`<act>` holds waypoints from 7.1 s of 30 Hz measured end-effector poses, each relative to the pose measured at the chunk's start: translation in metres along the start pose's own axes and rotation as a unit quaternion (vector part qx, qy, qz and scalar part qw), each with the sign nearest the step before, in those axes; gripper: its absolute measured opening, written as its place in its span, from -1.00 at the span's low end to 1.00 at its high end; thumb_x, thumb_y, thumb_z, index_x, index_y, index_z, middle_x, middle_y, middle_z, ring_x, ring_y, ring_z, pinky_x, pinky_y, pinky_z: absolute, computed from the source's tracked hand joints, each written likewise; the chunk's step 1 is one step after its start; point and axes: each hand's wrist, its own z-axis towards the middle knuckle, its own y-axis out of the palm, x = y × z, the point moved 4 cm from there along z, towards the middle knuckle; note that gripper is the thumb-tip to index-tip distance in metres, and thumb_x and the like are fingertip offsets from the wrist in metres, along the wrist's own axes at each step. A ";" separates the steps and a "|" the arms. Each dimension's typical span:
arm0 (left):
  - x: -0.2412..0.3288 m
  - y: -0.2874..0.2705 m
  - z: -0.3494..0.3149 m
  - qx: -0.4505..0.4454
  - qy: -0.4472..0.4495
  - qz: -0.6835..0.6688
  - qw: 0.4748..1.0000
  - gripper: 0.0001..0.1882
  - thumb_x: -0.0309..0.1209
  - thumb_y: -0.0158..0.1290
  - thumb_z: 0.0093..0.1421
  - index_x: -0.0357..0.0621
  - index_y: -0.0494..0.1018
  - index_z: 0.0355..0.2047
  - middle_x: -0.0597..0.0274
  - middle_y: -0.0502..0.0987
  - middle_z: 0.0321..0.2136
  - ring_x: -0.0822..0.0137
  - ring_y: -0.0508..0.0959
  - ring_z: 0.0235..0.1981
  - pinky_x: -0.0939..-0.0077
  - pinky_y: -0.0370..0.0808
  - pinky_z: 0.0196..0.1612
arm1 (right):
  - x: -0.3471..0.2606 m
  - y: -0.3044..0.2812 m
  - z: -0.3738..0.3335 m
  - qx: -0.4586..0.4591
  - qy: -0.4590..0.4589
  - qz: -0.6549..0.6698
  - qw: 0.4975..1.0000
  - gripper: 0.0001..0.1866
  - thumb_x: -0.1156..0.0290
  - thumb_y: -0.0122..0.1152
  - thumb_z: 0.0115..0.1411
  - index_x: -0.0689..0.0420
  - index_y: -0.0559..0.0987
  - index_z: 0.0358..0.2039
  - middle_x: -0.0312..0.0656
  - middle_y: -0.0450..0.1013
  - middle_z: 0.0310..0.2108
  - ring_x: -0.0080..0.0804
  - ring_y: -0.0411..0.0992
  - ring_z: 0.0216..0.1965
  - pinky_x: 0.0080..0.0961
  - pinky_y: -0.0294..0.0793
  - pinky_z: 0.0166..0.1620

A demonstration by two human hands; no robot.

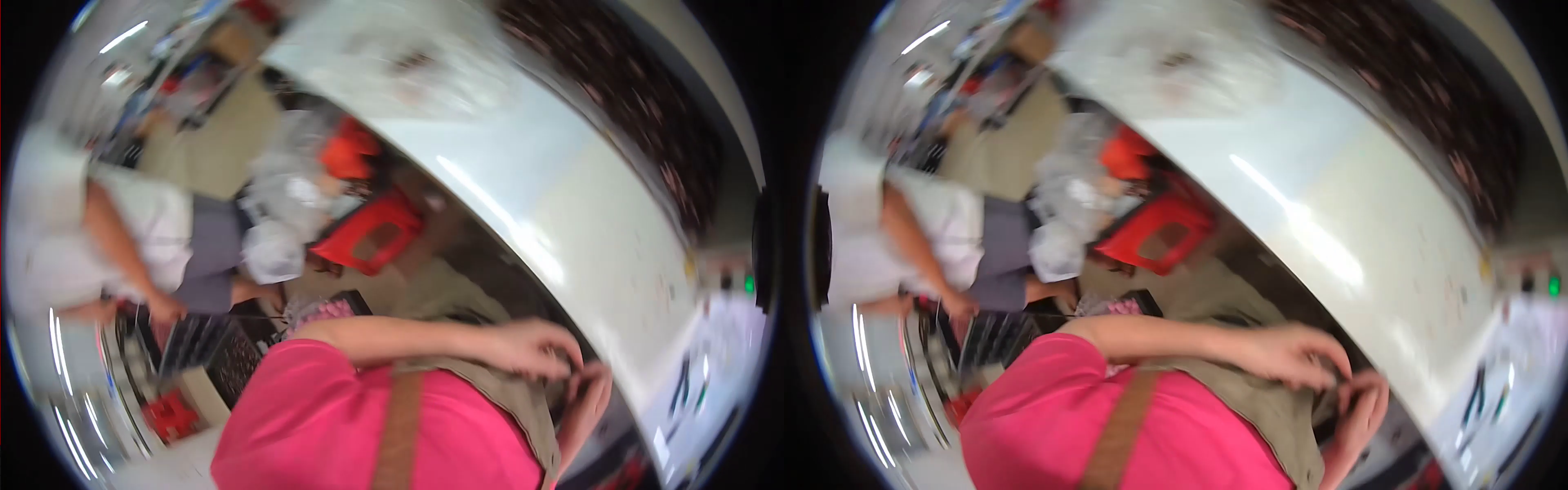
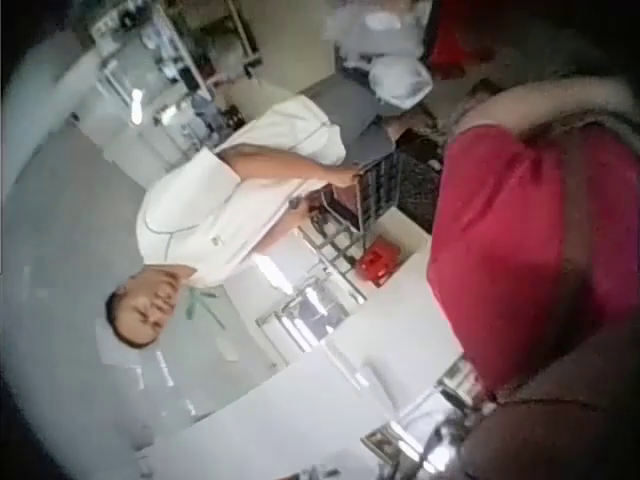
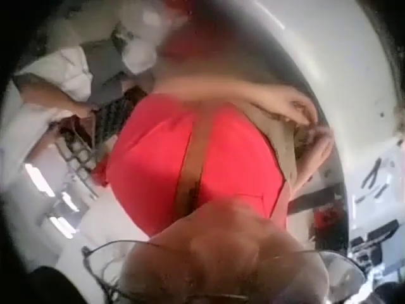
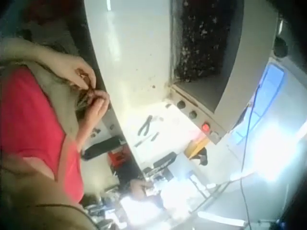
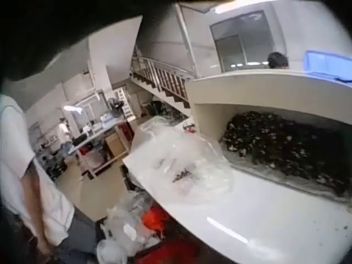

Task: Apply paint and markings to small toy figurines at a factory workbench.

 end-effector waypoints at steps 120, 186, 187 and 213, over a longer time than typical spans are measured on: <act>-0.044 0.016 0.039 -0.029 -0.026 0.256 0.966 -0.37 -0.72 -0.05 -0.16 -0.14 0.39 0.03 0.36 0.33 -0.39 0.56 0.35 -0.34 0.73 0.28 -0.29 | 0.019 -0.013 -0.013 -0.114 -0.202 -0.411 0.882 -0.64 0.07 0.22 -0.05 0.09 0.37 -0.59 -0.25 0.31 -0.59 -0.25 0.37 -0.52 -0.39 0.36 -0.51; -0.042 -0.002 0.047 -0.002 -0.043 -0.087 0.995 -0.50 -0.43 -0.08 0.22 -0.04 0.12 0.18 0.15 0.37 -0.21 0.43 0.40 -0.31 0.59 0.39 -0.28 | 0.031 -0.013 -0.015 0.054 -0.105 -0.110 0.987 -0.86 0.41 0.04 0.20 0.20 0.36 -0.43 -0.23 0.30 -0.55 -0.44 0.22 -0.54 -0.58 0.22 -0.45; -0.045 -0.004 0.047 0.000 -0.040 -0.085 0.996 -0.50 -0.43 -0.08 0.22 -0.04 0.12 0.18 0.15 0.37 -0.21 0.43 0.40 -0.31 0.59 0.39 -0.28 | 0.033 -0.013 -0.015 0.058 -0.100 -0.106 0.988 -0.86 0.42 0.04 0.19 0.20 0.36 -0.43 -0.23 0.30 -0.55 -0.44 0.22 -0.54 -0.57 0.23 -0.44; -0.042 -0.010 0.041 -0.032 -0.029 -0.261 0.965 -0.52 -0.27 -0.18 0.31 -0.03 0.05 0.21 0.19 0.33 -0.05 0.45 0.44 -0.20 0.53 0.41 -0.09 | 0.027 0.006 -0.014 0.018 -0.081 -0.127 0.988 -0.89 0.47 0.08 0.16 0.20 0.36 -0.43 -0.23 0.33 -0.53 -0.43 0.25 -0.52 -0.57 0.25 -0.42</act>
